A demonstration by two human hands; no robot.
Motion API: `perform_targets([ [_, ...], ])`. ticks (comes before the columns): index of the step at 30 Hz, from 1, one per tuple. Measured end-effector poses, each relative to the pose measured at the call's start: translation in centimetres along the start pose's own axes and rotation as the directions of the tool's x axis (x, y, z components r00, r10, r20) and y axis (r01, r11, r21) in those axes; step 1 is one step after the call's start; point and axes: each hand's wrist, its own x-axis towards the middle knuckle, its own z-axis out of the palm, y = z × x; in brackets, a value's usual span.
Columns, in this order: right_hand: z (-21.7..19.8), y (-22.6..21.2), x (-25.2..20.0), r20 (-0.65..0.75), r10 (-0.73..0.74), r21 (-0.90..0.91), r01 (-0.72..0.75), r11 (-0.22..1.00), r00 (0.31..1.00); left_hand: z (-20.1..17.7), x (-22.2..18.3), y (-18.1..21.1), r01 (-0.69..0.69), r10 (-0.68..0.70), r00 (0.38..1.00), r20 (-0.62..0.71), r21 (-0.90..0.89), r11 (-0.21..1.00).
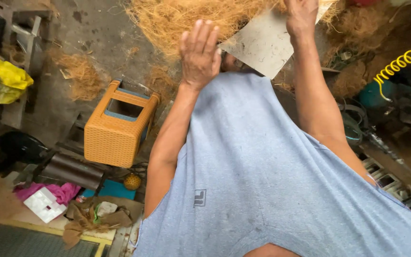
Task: Applying natural fibers to a surface to create or repair a hat.
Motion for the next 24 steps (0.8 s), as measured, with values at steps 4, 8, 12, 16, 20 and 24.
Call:
perform_targets([
  [4, 1.5, 4.0, 0.4, 0.144, -0.075, 0.411, 0.009, 0.912, 0.987, -5.2, 5.6, 2.6, -0.038, -0.112, 0.646, 0.755, 0.178, 0.983],
  [8, 2.4, 3.2, -1.0, 0.157, -0.018, 0.211, -0.015, 0.977, 0.987, -4.7, 5.8, 3.0, 0.002, -0.223, 0.579, 0.784, 0.272, 0.962],
  [12, 3.0, 4.1, -1.1, 0.192, -0.002, 0.227, -0.043, 0.973, 0.981, 0.8, 3.1, 3.0, -0.065, 0.076, 0.978, 0.194, -0.062, 0.996],
  [16, 2.4, 2.3, -0.8, 0.269, -0.020, 0.268, -0.054, 0.962, 0.963, -4.4, 10.9, 6.6, -0.062, 0.033, 0.549, 0.835, 0.001, 0.998],
  [20, 1.8, 3.0, 0.1, 0.325, 0.151, 0.234, -0.234, 0.944, 0.934, -1.7, 10.3, 5.6, -0.041, -0.001, 0.585, 0.811, 0.030, 0.999],
  [24, 1.8, 6.9, 1.4, 0.264, 0.042, 0.445, -0.160, 0.881, 0.964, -2.3, 9.5, 4.9, -0.109, 0.079, 0.632, 0.771, -0.012, 0.994],
])
